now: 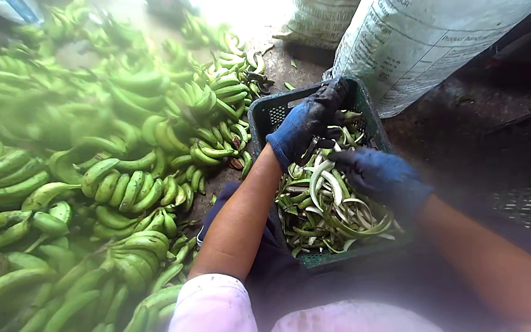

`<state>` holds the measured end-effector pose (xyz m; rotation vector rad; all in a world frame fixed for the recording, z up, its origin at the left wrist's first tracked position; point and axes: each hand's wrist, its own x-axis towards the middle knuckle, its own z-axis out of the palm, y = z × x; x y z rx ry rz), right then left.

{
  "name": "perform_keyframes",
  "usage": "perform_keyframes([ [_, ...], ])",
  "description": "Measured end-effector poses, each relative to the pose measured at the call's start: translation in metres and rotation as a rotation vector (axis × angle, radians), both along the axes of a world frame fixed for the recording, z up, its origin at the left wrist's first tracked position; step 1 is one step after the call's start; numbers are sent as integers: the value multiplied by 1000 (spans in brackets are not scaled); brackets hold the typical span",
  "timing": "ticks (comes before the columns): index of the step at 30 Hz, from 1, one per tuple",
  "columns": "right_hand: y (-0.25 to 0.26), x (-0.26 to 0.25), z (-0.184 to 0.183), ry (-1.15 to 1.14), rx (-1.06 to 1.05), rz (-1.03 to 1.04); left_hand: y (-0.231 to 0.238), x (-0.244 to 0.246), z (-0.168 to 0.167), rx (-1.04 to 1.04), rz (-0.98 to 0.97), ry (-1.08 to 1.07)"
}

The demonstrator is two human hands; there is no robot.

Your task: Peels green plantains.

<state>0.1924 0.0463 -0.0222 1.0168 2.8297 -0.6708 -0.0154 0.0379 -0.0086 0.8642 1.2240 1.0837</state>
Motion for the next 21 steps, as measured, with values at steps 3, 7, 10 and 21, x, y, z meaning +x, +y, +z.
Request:
perform_keyframes([
  [3, 0, 1, 3, 10, 6, -60, 1, 1, -5, 34, -19, -171],
  [7, -2, 2, -2, 17, 3, -1, -3, 2, 2, -17, 6, -78],
  [10, 10, 3, 4, -51, -18, -103, -5, 2, -1, 63, 1, -53],
  [21, -19, 1, 1, 16, -39, -14, -1, 3, -2, 9, 8, -144],
])
